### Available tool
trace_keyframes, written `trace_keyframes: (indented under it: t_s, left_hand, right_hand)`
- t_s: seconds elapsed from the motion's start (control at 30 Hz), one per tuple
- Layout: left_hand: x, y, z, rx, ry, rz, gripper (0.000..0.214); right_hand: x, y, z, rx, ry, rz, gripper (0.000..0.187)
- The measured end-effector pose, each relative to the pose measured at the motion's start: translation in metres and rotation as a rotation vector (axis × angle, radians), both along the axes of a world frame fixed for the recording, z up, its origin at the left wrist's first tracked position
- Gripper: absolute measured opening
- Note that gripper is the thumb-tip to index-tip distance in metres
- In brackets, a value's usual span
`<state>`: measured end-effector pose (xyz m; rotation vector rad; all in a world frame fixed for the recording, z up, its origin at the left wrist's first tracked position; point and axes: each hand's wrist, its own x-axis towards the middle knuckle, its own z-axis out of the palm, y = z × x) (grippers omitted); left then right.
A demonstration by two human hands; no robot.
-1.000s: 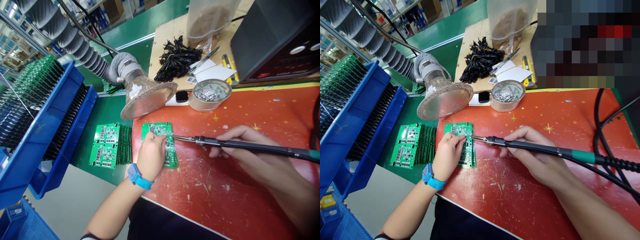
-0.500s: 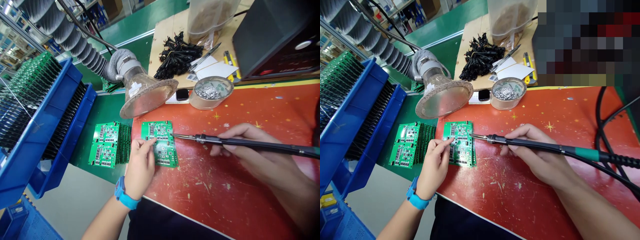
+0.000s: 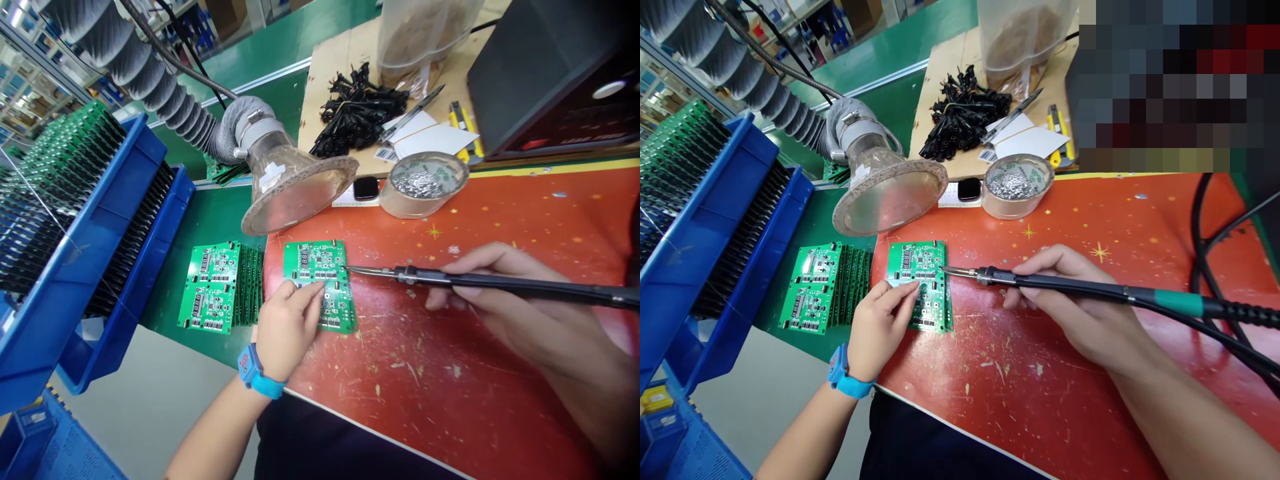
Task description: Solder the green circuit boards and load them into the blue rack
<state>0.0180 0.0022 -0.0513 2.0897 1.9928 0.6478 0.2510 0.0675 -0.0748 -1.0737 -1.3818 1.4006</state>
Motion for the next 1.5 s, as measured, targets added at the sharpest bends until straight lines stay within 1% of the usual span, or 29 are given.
trace_keyframes:
  t_s: [0.17,0.37,0.47,0.63,0.73,0.87,0.97,1.1,1.27,1.4,1.5]
  left_hand:
    - [0.000,0.002,0.001,0.000,-0.016,0.016,0.023]
    - [0.001,0.001,0.000,-0.016,-0.037,0.018,0.023]
    - [0.001,0.000,0.000,-0.028,-0.047,0.020,0.022]
    - [0.003,0.001,0.001,-0.046,-0.048,0.019,0.023]
    - [0.004,0.003,0.001,-0.050,-0.045,0.018,0.024]
    - [0.006,0.006,0.001,-0.041,-0.035,0.013,0.023]
    - [0.007,0.006,0.002,-0.039,-0.041,0.008,0.023]
    - [0.007,0.001,0.003,-0.049,-0.045,0.019,0.024]
    - [0.007,-0.011,0.007,-0.073,-0.042,0.017,0.024]
    - [0.008,-0.020,0.007,-0.103,-0.050,0.022,0.024]
    - [0.009,-0.022,0.006,-0.106,-0.055,0.023,0.024]
  right_hand:
    - [0.001,0.001,-0.006,0.044,-0.031,0.036,0.008]
    - [0.003,0.001,-0.012,0.039,-0.024,0.047,0.007]
    - [0.003,0.001,-0.012,0.038,-0.002,0.041,0.008]
    - [0.002,0.002,-0.005,0.028,0.012,0.010,0.010]
    - [0.002,0.002,-0.003,0.025,0.009,0.023,0.008]
    - [0.002,0.002,-0.004,0.037,0.002,0.044,0.007]
    - [0.002,0.002,-0.006,0.012,0.012,0.038,0.009]
    - [0.003,0.003,-0.003,-0.034,0.034,0.000,0.014]
    - [0.003,0.001,0.009,-0.094,0.079,-0.008,0.012]
    - [0.001,0.001,0.013,-0.096,0.085,0.041,0.013]
    - [0.000,0.002,0.012,-0.103,0.074,0.076,0.015]
